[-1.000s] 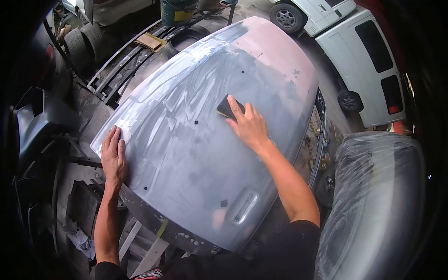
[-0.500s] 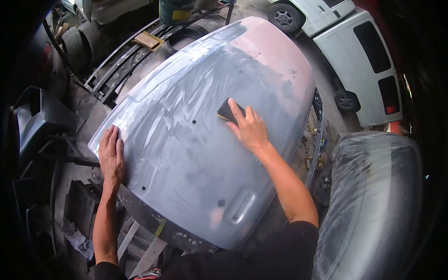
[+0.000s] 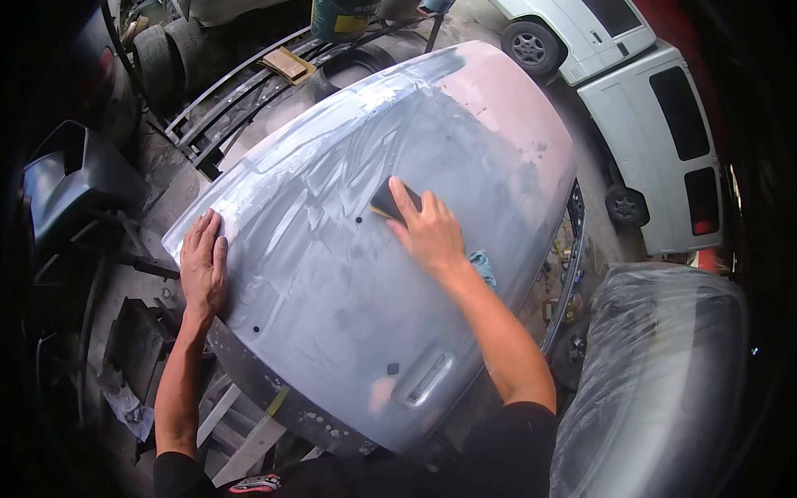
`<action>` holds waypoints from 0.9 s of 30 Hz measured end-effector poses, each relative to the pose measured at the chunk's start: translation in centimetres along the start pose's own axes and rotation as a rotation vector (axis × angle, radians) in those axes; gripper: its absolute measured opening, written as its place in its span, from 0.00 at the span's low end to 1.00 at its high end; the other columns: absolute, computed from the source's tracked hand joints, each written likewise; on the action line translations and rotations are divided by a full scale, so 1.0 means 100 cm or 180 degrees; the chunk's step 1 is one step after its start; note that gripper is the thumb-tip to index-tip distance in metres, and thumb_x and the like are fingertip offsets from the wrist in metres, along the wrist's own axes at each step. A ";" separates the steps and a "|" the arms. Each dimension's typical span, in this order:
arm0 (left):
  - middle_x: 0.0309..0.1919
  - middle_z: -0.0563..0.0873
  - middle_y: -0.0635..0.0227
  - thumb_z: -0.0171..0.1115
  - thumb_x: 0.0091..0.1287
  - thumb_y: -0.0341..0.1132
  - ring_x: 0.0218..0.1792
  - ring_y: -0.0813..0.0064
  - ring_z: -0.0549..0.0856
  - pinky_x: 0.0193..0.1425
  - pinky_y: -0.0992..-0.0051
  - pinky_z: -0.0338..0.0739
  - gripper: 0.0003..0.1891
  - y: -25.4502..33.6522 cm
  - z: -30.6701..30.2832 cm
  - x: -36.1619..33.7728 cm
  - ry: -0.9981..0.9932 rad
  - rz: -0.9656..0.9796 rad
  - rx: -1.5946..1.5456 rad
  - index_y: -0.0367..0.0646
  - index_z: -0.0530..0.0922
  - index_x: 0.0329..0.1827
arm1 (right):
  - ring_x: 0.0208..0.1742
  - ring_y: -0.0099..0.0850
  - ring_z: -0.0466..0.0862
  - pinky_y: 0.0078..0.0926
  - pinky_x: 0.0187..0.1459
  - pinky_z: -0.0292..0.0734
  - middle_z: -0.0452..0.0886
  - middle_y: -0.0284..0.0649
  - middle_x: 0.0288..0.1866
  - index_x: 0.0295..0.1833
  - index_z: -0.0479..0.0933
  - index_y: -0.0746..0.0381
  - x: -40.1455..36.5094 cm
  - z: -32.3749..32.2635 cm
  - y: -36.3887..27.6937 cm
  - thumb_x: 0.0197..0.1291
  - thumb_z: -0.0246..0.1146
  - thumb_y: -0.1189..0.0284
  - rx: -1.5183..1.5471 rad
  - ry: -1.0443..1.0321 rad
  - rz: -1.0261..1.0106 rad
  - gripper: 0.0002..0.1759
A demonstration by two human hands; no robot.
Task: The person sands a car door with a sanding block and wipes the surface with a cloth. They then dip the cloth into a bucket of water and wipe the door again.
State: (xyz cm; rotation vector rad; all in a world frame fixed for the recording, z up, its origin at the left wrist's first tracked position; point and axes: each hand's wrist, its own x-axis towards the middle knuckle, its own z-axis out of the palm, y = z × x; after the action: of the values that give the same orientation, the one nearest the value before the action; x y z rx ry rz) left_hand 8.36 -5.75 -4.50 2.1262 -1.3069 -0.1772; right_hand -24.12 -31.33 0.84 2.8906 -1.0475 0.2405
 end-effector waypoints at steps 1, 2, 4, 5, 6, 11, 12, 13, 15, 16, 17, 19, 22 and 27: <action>0.75 0.77 0.54 0.54 0.81 0.44 0.78 0.50 0.70 0.83 0.55 0.60 0.25 0.000 0.000 0.001 0.0007 0.0000 0.0020 0.39 0.78 0.73 | 0.46 0.51 0.85 0.50 0.45 0.85 0.76 0.48 0.44 0.86 0.60 0.40 -0.003 -0.001 0.001 0.63 0.74 0.57 -0.0007 -0.0035 -0.0021 0.48; 0.75 0.77 0.55 0.54 0.81 0.44 0.78 0.50 0.70 0.83 0.55 0.59 0.25 0.001 0.002 -0.001 -0.0009 -0.0012 0.0045 0.39 0.78 0.73 | 0.46 0.51 0.85 0.49 0.44 0.85 0.76 0.47 0.43 0.86 0.60 0.39 -0.008 0.001 0.004 0.63 0.75 0.57 -0.0002 -0.0092 -0.0035 0.49; 0.75 0.77 0.55 0.54 0.81 0.44 0.78 0.51 0.70 0.83 0.54 0.59 0.25 0.000 0.002 -0.001 -0.0060 -0.0024 -0.0010 0.39 0.78 0.73 | 0.51 0.53 0.86 0.52 0.48 0.84 0.79 0.51 0.49 0.85 0.62 0.42 0.054 0.016 0.045 0.67 0.70 0.53 -0.0156 -0.0071 0.0388 0.43; 0.75 0.77 0.55 0.54 0.81 0.44 0.78 0.51 0.70 0.83 0.54 0.59 0.25 -0.002 0.002 -0.001 -0.0047 -0.0041 -0.0032 0.39 0.77 0.74 | 0.52 0.53 0.86 0.53 0.49 0.84 0.80 0.53 0.52 0.84 0.62 0.44 0.091 0.023 0.064 0.69 0.68 0.51 -0.0283 -0.0025 0.0586 0.42; 0.75 0.77 0.55 0.54 0.81 0.45 0.78 0.51 0.70 0.83 0.53 0.59 0.25 -0.004 0.001 -0.003 -0.0053 -0.0071 -0.0022 0.39 0.77 0.74 | 0.53 0.54 0.86 0.54 0.50 0.84 0.80 0.55 0.54 0.84 0.62 0.44 0.126 0.032 0.077 0.70 0.67 0.51 -0.0338 -0.0080 0.0872 0.40; 0.75 0.77 0.56 0.55 0.81 0.45 0.78 0.51 0.71 0.84 0.52 0.58 0.25 0.000 -0.001 -0.004 0.0026 -0.0023 0.0001 0.39 0.77 0.73 | 0.52 0.57 0.85 0.53 0.47 0.84 0.80 0.55 0.53 0.85 0.59 0.44 0.122 0.036 0.068 0.70 0.67 0.53 -0.0445 -0.0014 0.0879 0.42; 0.75 0.77 0.56 0.55 0.81 0.45 0.78 0.51 0.71 0.84 0.52 0.58 0.25 0.000 -0.002 -0.004 0.0036 -0.0028 -0.0008 0.39 0.78 0.73 | 0.49 0.56 0.85 0.53 0.46 0.84 0.79 0.53 0.50 0.86 0.59 0.43 0.086 0.026 0.051 0.70 0.68 0.53 -0.0357 0.0016 0.0619 0.43; 0.75 0.77 0.56 0.55 0.81 0.45 0.78 0.51 0.71 0.84 0.52 0.58 0.25 0.000 -0.003 -0.004 0.0028 -0.0025 -0.0026 0.39 0.78 0.73 | 0.47 0.55 0.85 0.52 0.44 0.84 0.78 0.52 0.48 0.86 0.58 0.42 0.045 0.018 0.034 0.69 0.69 0.54 -0.0276 0.0030 0.0376 0.44; 0.75 0.77 0.55 0.56 0.81 0.45 0.79 0.51 0.70 0.85 0.52 0.57 0.25 0.000 -0.002 -0.002 0.0003 -0.0052 -0.0018 0.39 0.78 0.73 | 0.44 0.53 0.84 0.52 0.42 0.83 0.76 0.50 0.45 0.86 0.59 0.41 -0.020 0.006 0.010 0.68 0.70 0.54 -0.0026 -0.0020 0.0122 0.45; 0.75 0.77 0.55 0.56 0.81 0.45 0.79 0.51 0.70 0.85 0.52 0.57 0.25 0.000 -0.003 -0.001 -0.0004 -0.0046 -0.0033 0.39 0.78 0.73 | 0.45 0.53 0.84 0.52 0.42 0.83 0.76 0.50 0.45 0.86 0.59 0.41 -0.017 0.006 0.014 0.68 0.70 0.53 -0.0073 0.0007 0.0095 0.45; 0.75 0.77 0.55 0.56 0.81 0.45 0.79 0.51 0.70 0.85 0.52 0.57 0.25 0.001 -0.003 -0.001 -0.0018 -0.0050 -0.0040 0.39 0.78 0.73 | 0.45 0.53 0.84 0.52 0.42 0.83 0.76 0.50 0.45 0.86 0.59 0.41 -0.012 0.005 0.022 0.67 0.70 0.53 -0.0107 0.0025 0.0065 0.45; 0.75 0.77 0.55 0.56 0.81 0.45 0.79 0.51 0.70 0.85 0.52 0.56 0.25 0.003 -0.002 -0.001 -0.0049 -0.0064 -0.0065 0.40 0.78 0.73 | 0.47 0.54 0.85 0.52 0.44 0.84 0.78 0.52 0.47 0.86 0.60 0.41 0.033 0.008 0.048 0.69 0.68 0.50 -0.0240 -0.0137 0.0413 0.43; 0.75 0.77 0.55 0.56 0.81 0.45 0.79 0.52 0.70 0.85 0.52 0.56 0.25 0.000 -0.002 -0.003 0.0013 -0.0128 -0.0077 0.40 0.78 0.73 | 0.52 0.57 0.86 0.54 0.48 0.83 0.80 0.56 0.52 0.84 0.61 0.45 0.144 0.040 0.096 0.73 0.64 0.50 -0.0516 -0.0075 0.1035 0.39; 0.78 0.75 0.57 0.52 0.83 0.45 0.81 0.55 0.67 0.87 0.55 0.53 0.25 0.003 -0.005 -0.003 -0.0127 -0.0151 -0.0023 0.41 0.76 0.75 | 0.48 0.55 0.86 0.55 0.49 0.84 0.80 0.55 0.51 0.84 0.61 0.46 0.123 0.037 0.061 0.70 0.67 0.52 -0.0519 0.0000 0.0709 0.41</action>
State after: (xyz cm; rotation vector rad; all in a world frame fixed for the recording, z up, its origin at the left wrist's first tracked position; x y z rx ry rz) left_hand 8.22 -5.39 -4.02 2.1589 -1.2774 -0.2448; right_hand -18.21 -44.17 -0.73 2.6310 -1.3234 0.1566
